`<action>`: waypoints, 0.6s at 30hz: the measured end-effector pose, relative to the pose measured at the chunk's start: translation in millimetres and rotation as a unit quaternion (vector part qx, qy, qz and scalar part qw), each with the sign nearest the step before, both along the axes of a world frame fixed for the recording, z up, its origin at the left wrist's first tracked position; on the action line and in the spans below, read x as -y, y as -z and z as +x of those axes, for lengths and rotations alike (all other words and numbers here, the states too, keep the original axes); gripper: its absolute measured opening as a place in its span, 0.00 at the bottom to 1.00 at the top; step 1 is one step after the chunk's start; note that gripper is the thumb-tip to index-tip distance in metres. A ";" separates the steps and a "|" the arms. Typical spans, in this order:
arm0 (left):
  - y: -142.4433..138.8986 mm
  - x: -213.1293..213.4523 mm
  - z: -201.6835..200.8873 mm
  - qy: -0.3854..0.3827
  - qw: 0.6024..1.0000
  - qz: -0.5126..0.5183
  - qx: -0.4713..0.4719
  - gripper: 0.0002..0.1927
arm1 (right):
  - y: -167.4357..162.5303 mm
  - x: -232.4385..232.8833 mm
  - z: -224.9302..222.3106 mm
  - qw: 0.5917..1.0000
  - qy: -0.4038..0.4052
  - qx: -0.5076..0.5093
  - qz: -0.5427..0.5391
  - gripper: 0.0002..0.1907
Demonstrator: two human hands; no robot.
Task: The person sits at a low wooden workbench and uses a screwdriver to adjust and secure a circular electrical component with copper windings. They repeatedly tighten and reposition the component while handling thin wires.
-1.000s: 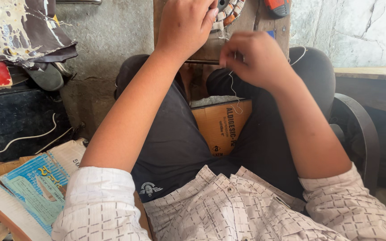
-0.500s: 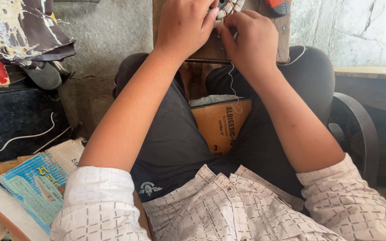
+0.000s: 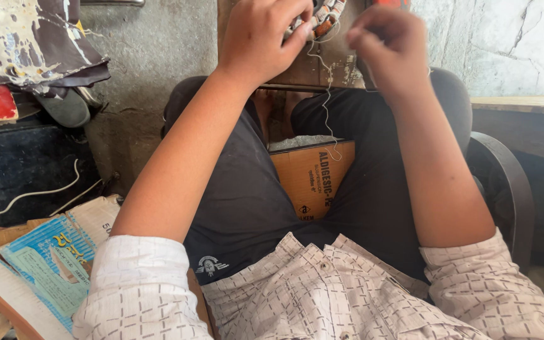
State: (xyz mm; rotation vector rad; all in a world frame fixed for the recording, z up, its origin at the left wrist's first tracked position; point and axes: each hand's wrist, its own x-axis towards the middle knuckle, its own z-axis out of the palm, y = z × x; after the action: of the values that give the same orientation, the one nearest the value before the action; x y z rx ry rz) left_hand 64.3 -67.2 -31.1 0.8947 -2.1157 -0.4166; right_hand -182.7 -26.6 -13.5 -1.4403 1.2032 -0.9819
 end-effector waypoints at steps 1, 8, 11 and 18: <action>-0.5 0.3 -0.2 0.001 1.000 0.014 -0.016 0.06 | -3.9 -1.6 2.5 0.991 -0.015 -0.127 -0.048 0.04; -4.3 -1.3 -6.6 -0.016 1.000 0.020 -0.010 0.05 | -6.8 -19.6 41.9 0.870 -0.006 -0.449 -0.203 0.10; -5.4 -1.9 -6.9 -0.018 1.000 0.009 0.013 0.06 | -6.7 -20.4 40.8 0.887 -0.038 -0.426 -0.173 0.09; -5.4 0.8 -7.6 -0.033 0.998 0.008 0.046 0.08 | -12.6 -12.9 5.5 0.942 -0.135 -0.279 -0.126 0.06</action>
State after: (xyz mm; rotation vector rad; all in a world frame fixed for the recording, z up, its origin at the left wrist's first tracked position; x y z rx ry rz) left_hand 56.7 -68.0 -25.7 1.0074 -2.1625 -0.3658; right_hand -177.2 -13.6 -0.9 -2.1206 1.2531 -0.5612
